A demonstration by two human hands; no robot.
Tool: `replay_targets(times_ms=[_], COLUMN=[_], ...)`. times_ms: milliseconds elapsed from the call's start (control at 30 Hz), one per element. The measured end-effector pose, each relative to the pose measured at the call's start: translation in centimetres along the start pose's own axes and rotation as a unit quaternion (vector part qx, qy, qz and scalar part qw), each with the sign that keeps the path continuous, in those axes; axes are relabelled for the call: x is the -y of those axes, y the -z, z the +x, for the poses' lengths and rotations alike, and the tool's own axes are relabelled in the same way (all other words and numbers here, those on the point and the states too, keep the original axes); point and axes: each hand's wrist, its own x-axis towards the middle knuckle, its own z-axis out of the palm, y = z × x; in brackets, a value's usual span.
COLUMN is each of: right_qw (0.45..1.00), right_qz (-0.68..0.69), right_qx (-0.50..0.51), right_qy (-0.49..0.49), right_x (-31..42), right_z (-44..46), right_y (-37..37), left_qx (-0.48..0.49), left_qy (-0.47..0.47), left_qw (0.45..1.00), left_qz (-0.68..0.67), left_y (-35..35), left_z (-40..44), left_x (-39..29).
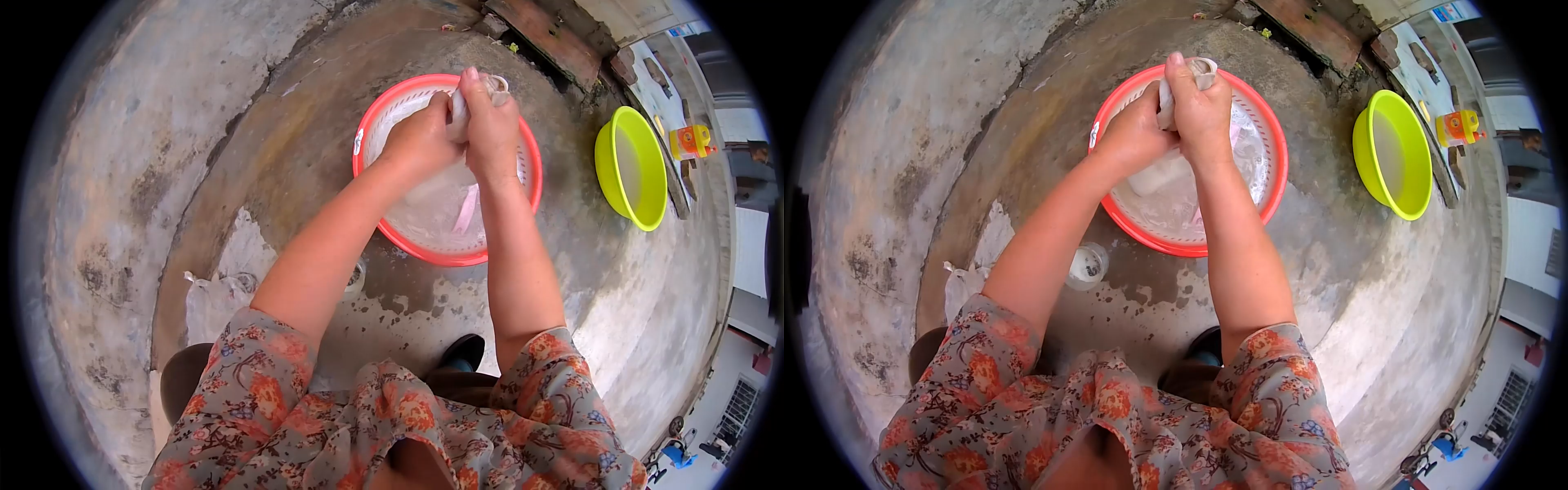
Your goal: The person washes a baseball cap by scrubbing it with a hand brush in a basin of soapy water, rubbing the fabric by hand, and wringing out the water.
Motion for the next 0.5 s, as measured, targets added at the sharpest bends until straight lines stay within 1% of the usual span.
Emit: replay_targets(times_ms=[33, 67, 100, 133, 167, 233, 300, 400, 467, 500], right_qw=[1.0, 0.999, 1.0, 0.999, 0.999, 0.999, 0.999, 1.0, 1.0, 0.999], right_qz=[-0.019, -0.025, -0.022, -0.037, -0.05, -0.045, -0.045, -0.015, -0.026, -0.038], right_qx=[-0.017, -0.021, -0.02, -0.012, -0.004, -0.009, -0.012, -0.004, -0.007, -0.011], right_qy=[0.0, 0.008, -0.005, 0.004, 0.017, 0.01, 0.016, 0.011, 0.006, 0.001], right_x=[0.09, 0.29, 0.37, 0.45, 0.44, 0.25, 0.5, 0.69, 0.77, 0.85], right_z=[-0.05, -0.03, -0.05, -0.1, 0.03, -0.08, 0.33, 0.03, -0.24, -0.29], right_y=[-0.09, -0.38, -0.38, -0.12, 0.0, 0.13, 0.09, -0.05, -0.13, -0.13], left_qx=[0.002, -0.013, -0.027, -0.052, -0.049, -0.052, -0.061, -0.063, -0.028, -0.028], left_qy=[0.005, -0.012, -0.024, -0.054, -0.044, -0.045, -0.052, -0.046, -0.013, -0.014], left_qw=[1.0, 1.0, 0.999, 0.997, 0.998, 0.997, 0.996, 0.996, 0.998, 0.998], left_qz=[0.001, 0.0, 0.001, 0.009, 0.013, 0.036, 0.03, 0.039, 0.053, 0.053], left_y=[-0.09, -0.08, -0.27, -0.6, -0.54, -0.58, -0.7, -0.54, -0.28, -0.29], left_z=[-0.08, -0.22, -0.49, -0.42, -0.38, -0.47, -0.44, -0.73, -0.75, -0.86], left_x=[-0.2, -0.43, -0.31, -0.06, -0.07, -0.27, -0.27, -0.45, -0.65, -0.61])
